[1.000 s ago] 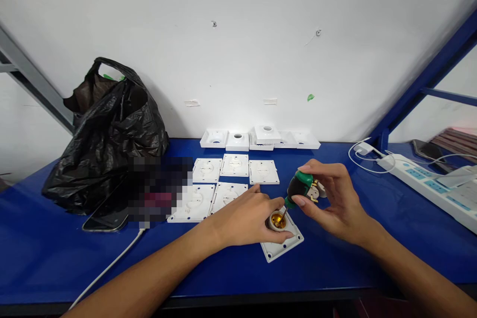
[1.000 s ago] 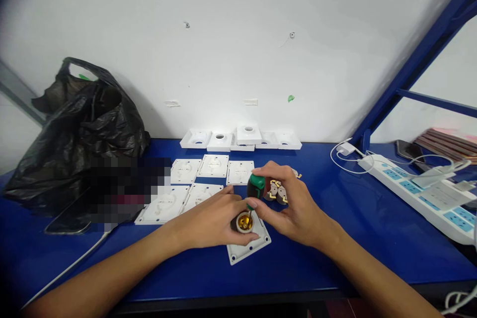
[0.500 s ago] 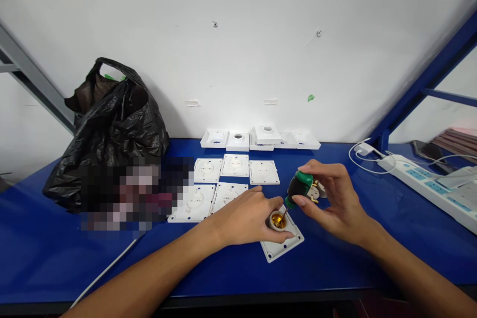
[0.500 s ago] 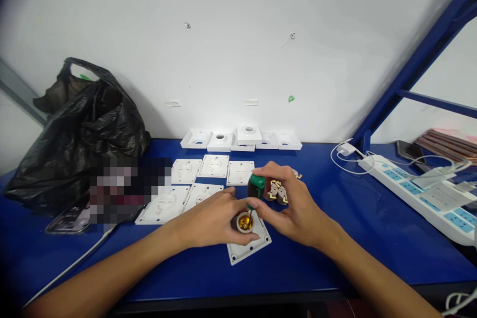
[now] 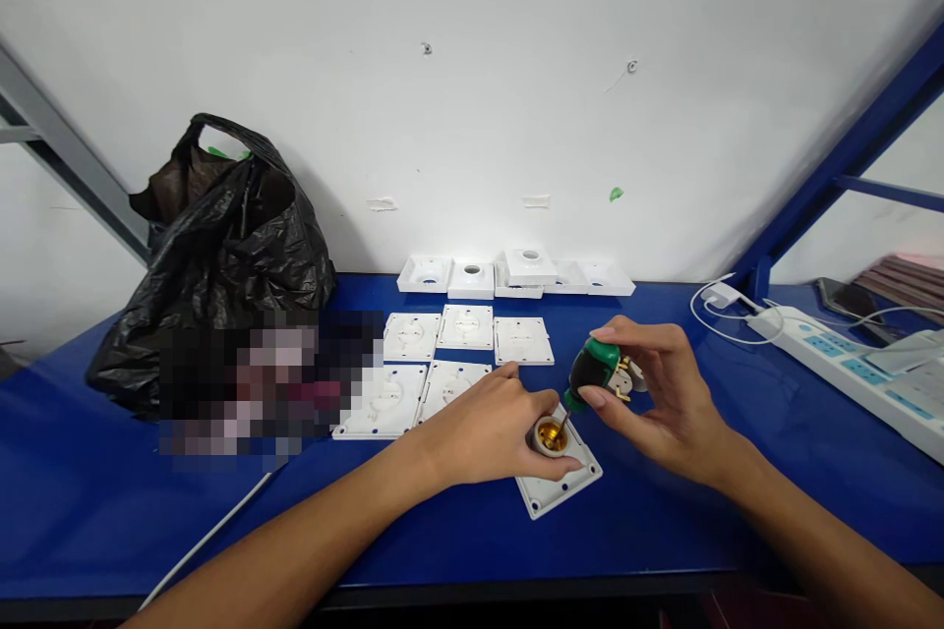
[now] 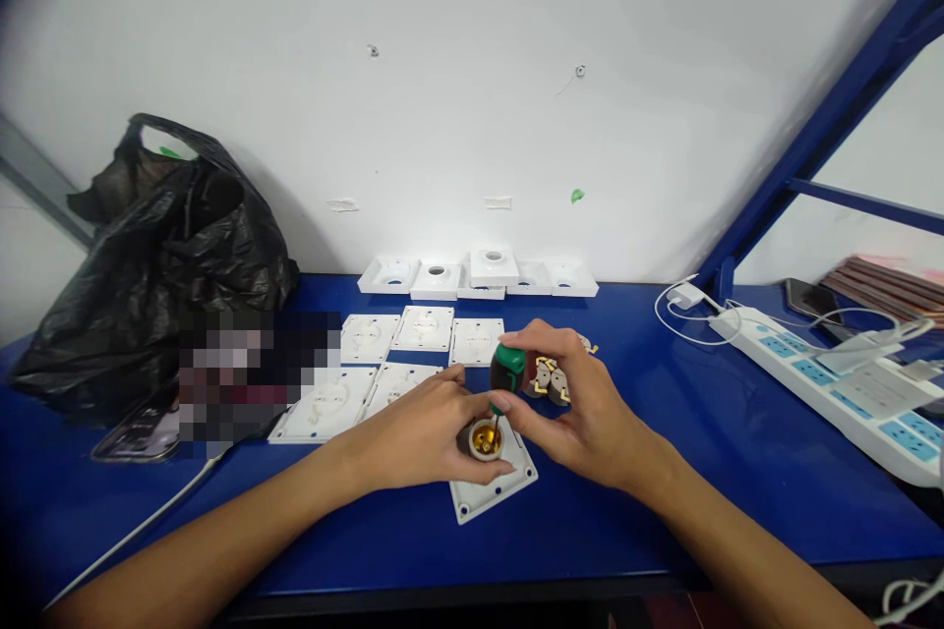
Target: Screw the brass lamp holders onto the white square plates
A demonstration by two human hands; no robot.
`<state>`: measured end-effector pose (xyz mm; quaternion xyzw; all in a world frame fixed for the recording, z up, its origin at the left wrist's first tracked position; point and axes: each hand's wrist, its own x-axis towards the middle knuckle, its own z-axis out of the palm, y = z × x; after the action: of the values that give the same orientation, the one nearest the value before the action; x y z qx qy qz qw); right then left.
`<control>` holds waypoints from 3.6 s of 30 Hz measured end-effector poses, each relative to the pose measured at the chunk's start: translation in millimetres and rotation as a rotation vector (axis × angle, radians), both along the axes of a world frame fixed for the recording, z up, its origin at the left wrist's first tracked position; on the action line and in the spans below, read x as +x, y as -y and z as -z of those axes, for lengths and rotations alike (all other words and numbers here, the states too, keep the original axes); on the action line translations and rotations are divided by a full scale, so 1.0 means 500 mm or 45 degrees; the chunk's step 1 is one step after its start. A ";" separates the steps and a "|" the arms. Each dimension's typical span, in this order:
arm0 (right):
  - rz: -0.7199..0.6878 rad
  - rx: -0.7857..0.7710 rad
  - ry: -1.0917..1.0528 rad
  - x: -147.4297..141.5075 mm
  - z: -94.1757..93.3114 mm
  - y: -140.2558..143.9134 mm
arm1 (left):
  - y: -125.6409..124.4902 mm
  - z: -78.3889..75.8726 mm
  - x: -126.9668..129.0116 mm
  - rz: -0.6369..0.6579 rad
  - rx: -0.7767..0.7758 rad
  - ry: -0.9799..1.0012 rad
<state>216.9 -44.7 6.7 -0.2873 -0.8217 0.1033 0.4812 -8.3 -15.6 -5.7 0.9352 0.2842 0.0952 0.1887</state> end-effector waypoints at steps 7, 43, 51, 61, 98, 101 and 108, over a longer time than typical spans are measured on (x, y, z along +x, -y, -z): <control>-0.014 -0.006 0.008 -0.003 -0.003 -0.002 | -0.002 0.003 0.000 0.024 0.005 0.036; -0.013 0.002 0.023 -0.002 -0.004 0.002 | 0.001 -0.001 -0.001 -0.003 -0.016 0.007; -0.018 0.020 0.021 -0.004 -0.008 0.001 | 0.004 -0.008 -0.003 -0.034 -0.071 -0.032; -0.001 0.019 0.048 -0.004 -0.009 0.005 | 0.002 -0.002 -0.003 -0.040 -0.056 -0.041; 0.032 0.037 0.122 -0.004 -0.006 0.007 | 0.004 -0.010 -0.001 0.016 0.001 -0.039; 0.031 0.032 0.123 -0.004 -0.007 0.008 | 0.005 -0.010 0.000 0.009 0.011 -0.045; 0.011 0.014 0.124 -0.010 -0.011 0.006 | 0.005 -0.011 0.000 0.019 0.036 -0.051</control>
<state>211.9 -47.8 12.2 -0.2931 -0.8435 0.0825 0.4425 -8.3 -17.8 -0.2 0.9415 0.2796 0.0790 0.1705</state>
